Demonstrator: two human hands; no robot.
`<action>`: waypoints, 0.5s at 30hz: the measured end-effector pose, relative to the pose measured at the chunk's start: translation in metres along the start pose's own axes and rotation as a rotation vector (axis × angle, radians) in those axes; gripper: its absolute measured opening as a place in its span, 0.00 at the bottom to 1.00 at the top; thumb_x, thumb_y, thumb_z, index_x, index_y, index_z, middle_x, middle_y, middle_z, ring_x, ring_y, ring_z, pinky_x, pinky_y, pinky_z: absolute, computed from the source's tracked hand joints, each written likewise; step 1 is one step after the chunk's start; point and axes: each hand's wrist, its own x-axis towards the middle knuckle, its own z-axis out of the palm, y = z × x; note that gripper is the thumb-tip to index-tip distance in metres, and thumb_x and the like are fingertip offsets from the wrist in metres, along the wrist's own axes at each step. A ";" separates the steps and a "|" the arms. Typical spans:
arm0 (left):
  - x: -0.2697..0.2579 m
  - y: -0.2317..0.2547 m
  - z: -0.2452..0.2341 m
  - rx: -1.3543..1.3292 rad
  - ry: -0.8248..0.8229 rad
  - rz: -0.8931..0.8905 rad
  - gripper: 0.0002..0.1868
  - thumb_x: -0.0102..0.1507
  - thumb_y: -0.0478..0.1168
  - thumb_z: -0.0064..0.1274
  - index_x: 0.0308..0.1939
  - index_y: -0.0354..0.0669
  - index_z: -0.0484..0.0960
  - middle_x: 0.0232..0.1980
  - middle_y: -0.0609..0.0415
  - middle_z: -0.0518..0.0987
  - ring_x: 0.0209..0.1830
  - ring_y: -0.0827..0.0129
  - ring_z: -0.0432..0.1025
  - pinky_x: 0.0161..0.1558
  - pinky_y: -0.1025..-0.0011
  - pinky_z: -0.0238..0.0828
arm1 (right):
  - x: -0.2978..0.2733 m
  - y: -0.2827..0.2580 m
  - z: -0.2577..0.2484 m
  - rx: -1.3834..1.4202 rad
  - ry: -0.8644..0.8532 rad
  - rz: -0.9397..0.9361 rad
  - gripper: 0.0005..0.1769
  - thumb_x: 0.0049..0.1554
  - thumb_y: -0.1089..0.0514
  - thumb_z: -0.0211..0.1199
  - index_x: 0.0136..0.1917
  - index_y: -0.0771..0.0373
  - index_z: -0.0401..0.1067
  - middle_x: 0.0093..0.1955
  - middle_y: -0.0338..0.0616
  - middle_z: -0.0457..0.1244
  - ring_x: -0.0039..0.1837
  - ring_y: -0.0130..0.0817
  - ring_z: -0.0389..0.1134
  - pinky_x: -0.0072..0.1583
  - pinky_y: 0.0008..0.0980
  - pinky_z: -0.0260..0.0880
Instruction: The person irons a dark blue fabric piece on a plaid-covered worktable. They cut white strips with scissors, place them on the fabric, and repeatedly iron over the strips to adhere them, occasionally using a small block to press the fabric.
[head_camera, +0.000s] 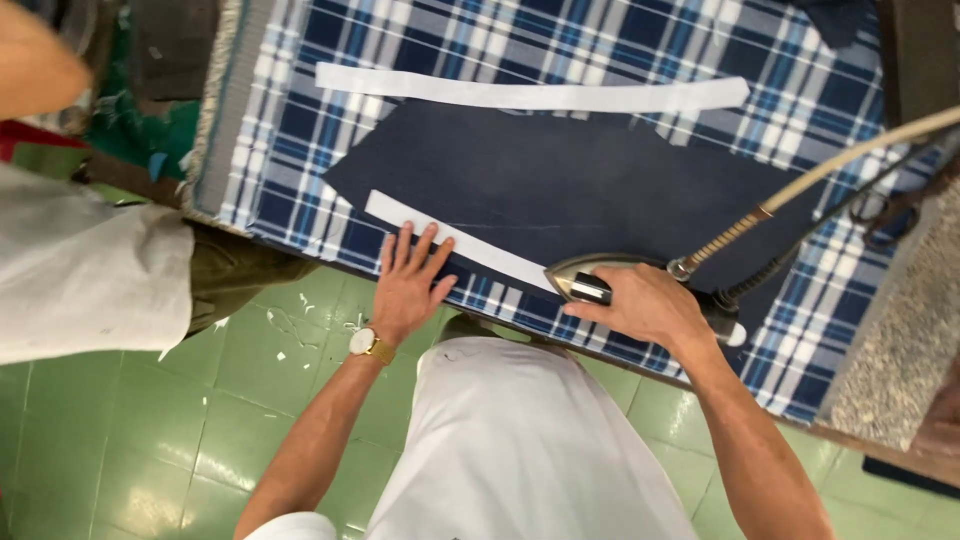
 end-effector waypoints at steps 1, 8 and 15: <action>-0.001 -0.002 0.001 -0.014 -0.007 0.018 0.30 0.69 0.63 0.44 0.73 0.63 0.72 0.79 0.54 0.63 0.81 0.46 0.51 0.77 0.46 0.42 | 0.004 0.003 0.002 0.012 0.002 0.021 0.37 0.55 0.31 0.61 0.63 0.64 0.75 0.50 0.59 0.73 0.50 0.54 0.76 0.48 0.46 0.76; -0.001 0.001 0.002 0.019 -0.015 0.077 0.31 0.66 0.59 0.51 0.71 0.56 0.75 0.77 0.48 0.67 0.79 0.40 0.53 0.76 0.44 0.43 | 0.016 0.031 0.011 0.015 0.056 -0.088 0.35 0.56 0.30 0.59 0.58 0.62 0.77 0.48 0.57 0.72 0.52 0.54 0.75 0.50 0.47 0.75; -0.007 0.002 0.012 0.026 -0.053 0.039 0.32 0.70 0.60 0.42 0.75 0.56 0.71 0.81 0.49 0.60 0.82 0.41 0.46 0.77 0.43 0.36 | 0.020 0.074 0.029 0.036 0.080 -0.156 0.34 0.56 0.30 0.57 0.55 0.61 0.78 0.45 0.52 0.72 0.47 0.50 0.75 0.46 0.44 0.75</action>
